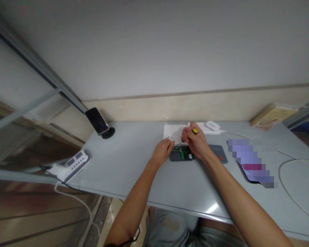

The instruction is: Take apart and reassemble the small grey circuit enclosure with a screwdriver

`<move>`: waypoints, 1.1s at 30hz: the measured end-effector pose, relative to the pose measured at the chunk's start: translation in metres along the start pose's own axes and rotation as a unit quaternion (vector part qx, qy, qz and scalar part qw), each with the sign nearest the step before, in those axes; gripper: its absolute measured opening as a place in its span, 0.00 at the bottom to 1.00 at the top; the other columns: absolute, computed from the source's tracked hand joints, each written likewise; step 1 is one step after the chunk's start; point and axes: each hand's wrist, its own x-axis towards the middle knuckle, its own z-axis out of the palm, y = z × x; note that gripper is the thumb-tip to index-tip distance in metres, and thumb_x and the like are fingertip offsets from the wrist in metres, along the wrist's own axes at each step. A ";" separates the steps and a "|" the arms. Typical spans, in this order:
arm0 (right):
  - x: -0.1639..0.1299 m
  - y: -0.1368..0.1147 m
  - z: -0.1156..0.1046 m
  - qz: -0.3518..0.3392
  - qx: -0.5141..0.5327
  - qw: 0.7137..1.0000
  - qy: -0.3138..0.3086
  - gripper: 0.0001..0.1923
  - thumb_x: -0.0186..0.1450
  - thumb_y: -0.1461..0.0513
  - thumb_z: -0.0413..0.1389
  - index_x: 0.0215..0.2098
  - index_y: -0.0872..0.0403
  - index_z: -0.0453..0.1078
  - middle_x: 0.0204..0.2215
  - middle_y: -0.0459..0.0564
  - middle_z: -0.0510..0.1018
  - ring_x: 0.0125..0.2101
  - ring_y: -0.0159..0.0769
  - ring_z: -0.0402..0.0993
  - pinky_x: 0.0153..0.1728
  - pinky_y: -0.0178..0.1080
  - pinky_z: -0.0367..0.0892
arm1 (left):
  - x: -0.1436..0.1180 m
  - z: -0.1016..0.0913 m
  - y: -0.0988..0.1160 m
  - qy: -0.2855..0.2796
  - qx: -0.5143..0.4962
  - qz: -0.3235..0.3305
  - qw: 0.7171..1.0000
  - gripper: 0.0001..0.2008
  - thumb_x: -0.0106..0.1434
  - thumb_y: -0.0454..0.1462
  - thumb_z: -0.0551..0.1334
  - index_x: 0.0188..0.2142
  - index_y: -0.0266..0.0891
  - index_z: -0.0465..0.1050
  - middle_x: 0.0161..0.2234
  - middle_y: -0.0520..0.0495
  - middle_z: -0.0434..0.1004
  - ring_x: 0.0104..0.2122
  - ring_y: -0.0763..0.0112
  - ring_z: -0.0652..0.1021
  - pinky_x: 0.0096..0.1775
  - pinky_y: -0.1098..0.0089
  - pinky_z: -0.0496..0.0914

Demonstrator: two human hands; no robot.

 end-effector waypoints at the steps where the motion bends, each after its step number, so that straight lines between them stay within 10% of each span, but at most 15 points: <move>1: 0.001 0.001 0.000 -0.008 -0.003 1.000 0.006 0.25 0.57 0.47 0.69 0.27 0.49 0.59 0.19 0.37 0.61 0.18 0.27 0.56 0.23 0.33 0.56 | 0.000 0.000 0.000 0.000 0.000 -0.001 1.000 0.21 0.78 0.43 0.47 0.30 0.39 0.68 0.32 0.46 0.72 0.35 0.65 0.74 0.41 0.65 0.70; 6: 0.003 0.003 0.005 0.010 0.031 0.999 0.001 0.24 0.62 0.38 0.58 0.37 0.49 0.72 0.25 0.42 0.65 0.24 0.31 0.63 0.27 0.37 0.63 | 0.000 0.001 -0.001 0.003 -0.002 -0.002 1.000 0.22 0.78 0.43 0.47 0.30 0.40 0.67 0.31 0.46 0.72 0.34 0.66 0.74 0.42 0.65 0.70; 11: -0.002 0.002 0.008 0.013 -0.005 1.000 -0.009 0.22 0.56 0.44 0.69 0.31 0.49 0.68 0.35 0.45 0.75 0.31 0.33 0.72 0.36 0.38 0.68 | 0.000 0.001 -0.002 0.005 -0.013 0.008 1.000 0.20 0.78 0.42 0.47 0.33 0.39 0.70 0.34 0.45 0.74 0.37 0.64 0.75 0.44 0.64 0.70; 17: -0.001 0.010 0.007 -0.037 -0.031 0.999 -0.009 0.21 0.61 0.42 0.64 0.33 0.47 0.65 0.18 0.37 0.61 0.20 0.30 0.57 0.25 0.35 0.56 | 0.000 0.000 0.000 0.004 -0.026 -0.003 1.000 0.21 0.77 0.43 0.47 0.32 0.39 0.70 0.33 0.45 0.73 0.35 0.65 0.75 0.42 0.65 0.70; 25: -0.004 0.008 0.005 -0.029 -0.089 0.995 -0.041 0.18 0.61 0.46 0.66 0.34 0.49 0.69 0.32 0.44 0.74 0.32 0.33 0.71 0.37 0.37 0.67 | 0.000 -0.001 0.001 0.016 -0.039 -0.009 0.999 0.21 0.77 0.44 0.47 0.31 0.39 0.70 0.32 0.46 0.72 0.35 0.65 0.74 0.42 0.65 0.70; 33: -0.001 0.011 0.002 -0.063 -0.114 0.991 -0.025 0.22 0.69 0.40 0.52 0.41 0.48 0.70 0.24 0.41 0.66 0.24 0.32 0.63 0.28 0.36 0.60 | -0.001 -0.001 0.002 0.010 -0.045 -0.015 0.999 0.23 0.77 0.45 0.47 0.31 0.38 0.71 0.32 0.46 0.72 0.35 0.66 0.75 0.42 0.65 0.71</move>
